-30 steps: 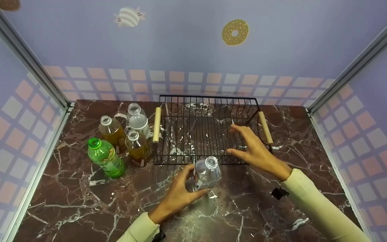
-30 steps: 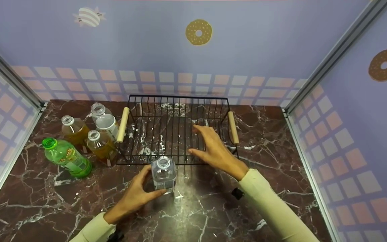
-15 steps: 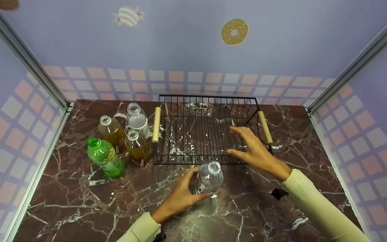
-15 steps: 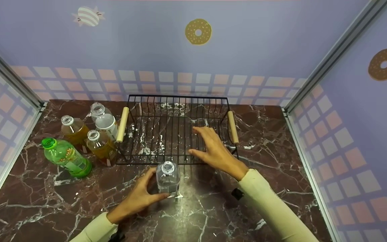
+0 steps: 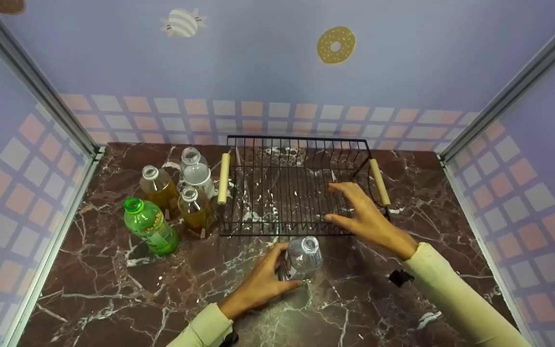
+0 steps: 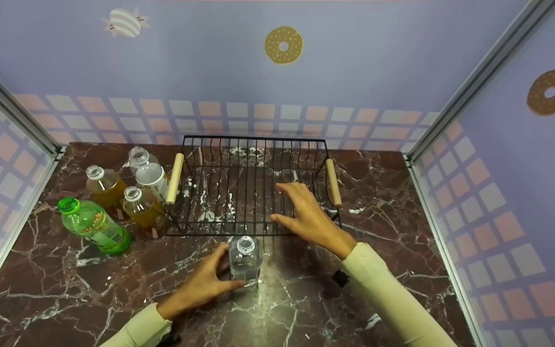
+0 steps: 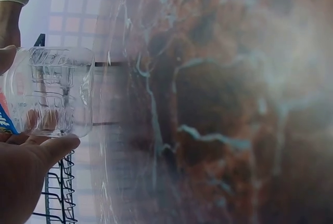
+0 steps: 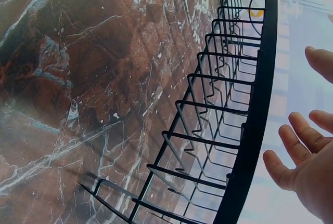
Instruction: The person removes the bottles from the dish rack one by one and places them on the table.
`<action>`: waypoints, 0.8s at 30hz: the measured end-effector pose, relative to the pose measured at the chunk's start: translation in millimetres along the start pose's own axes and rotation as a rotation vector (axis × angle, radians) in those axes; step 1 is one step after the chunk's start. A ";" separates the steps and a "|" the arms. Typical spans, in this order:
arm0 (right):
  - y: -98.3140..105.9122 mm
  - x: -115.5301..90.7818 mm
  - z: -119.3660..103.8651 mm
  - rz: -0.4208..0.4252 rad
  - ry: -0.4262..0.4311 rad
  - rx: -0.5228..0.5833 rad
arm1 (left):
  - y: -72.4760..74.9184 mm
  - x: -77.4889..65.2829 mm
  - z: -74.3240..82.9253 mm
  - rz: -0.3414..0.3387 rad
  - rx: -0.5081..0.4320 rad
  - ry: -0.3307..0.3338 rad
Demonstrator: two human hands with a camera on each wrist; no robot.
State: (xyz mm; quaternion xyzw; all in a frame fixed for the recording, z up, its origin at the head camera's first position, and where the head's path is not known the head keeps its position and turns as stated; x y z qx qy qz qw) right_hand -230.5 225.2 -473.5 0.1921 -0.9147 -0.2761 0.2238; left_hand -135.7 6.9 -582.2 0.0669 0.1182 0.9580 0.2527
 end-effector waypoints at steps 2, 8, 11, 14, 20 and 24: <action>0.4 -0.4 0.0 0.000 0.000 -0.002 | -0.8 1.0 -1.2 -0.007 -0.011 0.005; 2.6 -0.1 -1.2 0.007 0.020 -0.011 | -2.7 3.4 -5.1 -0.025 -0.047 0.017; 3.0 0.1 -1.2 0.007 0.029 -0.015 | -3.9 3.5 -7.0 -0.033 -0.064 0.024; 2.7 -0.3 -0.3 0.005 0.028 -0.017 | -5.2 3.1 -8.4 -0.041 -0.066 0.037; 2.3 -1.7 1.9 0.005 0.004 -0.014 | -5.4 2.4 -7.8 -0.049 -0.021 0.027; 1.5 -2.0 2.9 0.000 -0.003 -0.006 | -0.3 0.6 -5.6 -0.031 0.071 -0.011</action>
Point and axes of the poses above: each hand's wrist, its own x-axis towards the middle knuckle, its own y-axis out of the back of the hand, z = x × y, the point moved 8 cm from there along x, towards the middle knuckle, and after that the axes turned 10 degrees about x, right-handed, at the moved point
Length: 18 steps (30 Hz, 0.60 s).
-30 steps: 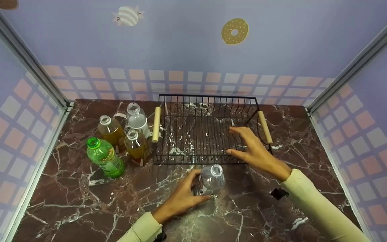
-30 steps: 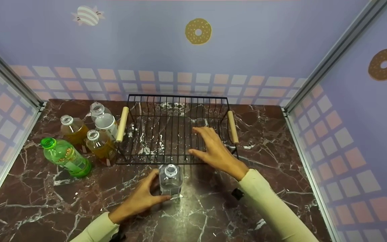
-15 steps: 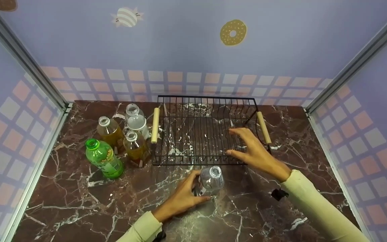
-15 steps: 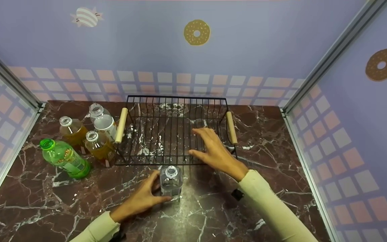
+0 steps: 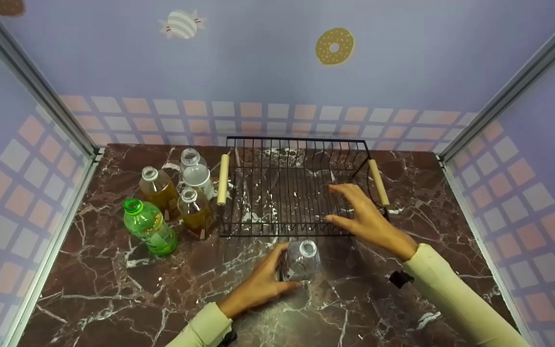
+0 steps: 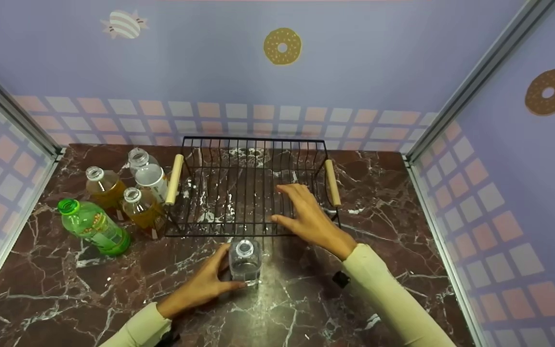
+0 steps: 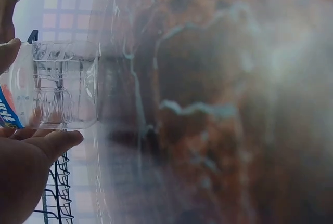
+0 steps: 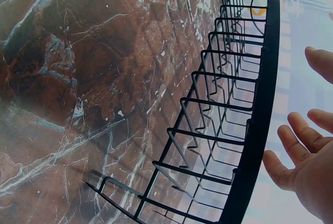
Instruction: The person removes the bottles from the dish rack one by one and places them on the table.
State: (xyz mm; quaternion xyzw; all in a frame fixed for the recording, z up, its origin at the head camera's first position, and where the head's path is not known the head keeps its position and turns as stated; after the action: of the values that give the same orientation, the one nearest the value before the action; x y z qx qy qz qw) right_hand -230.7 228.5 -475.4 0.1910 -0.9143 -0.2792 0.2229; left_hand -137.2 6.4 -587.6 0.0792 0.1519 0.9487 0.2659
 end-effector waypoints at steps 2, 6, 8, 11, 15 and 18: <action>-0.2 0.1 0.4 0.001 -0.002 0.001 | 3.6 -2.1 -0.8 0.008 0.044 0.002; -0.5 0.3 1.8 0.004 -0.007 -0.001 | 11.2 -8.5 0.5 0.010 0.104 0.002; -0.9 0.4 2.3 0.003 -0.003 -0.003 | 16.2 -11.9 3.4 0.010 0.128 -0.022; 0.0 0.5 2.6 0.003 0.010 -0.011 | 25.7 -14.9 10.8 0.032 0.170 -0.083; 2.0 0.8 3.0 0.009 0.012 -0.011 | 41.8 -18.3 16.7 0.064 0.221 -0.095; 2.8 1.0 4.0 0.008 0.002 -0.013 | 53.5 -19.1 20.3 0.081 0.230 -0.080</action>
State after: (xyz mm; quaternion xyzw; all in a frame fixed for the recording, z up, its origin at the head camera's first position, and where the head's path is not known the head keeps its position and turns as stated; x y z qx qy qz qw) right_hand -234.2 231.9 -476.4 0.1859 -0.9130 -0.2841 0.2262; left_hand -142.0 -42.2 -552.2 0.1532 0.2458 0.9309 0.2224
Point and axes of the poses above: each hand's wrist, its own x-axis towards the middle knuckle, its own y-axis out of the back of the hand, z = x × y, the point moved 8 cm from there along x, towards the middle knuckle, and after that the axes turned 10 degrees about x, right-handed, at the moved point
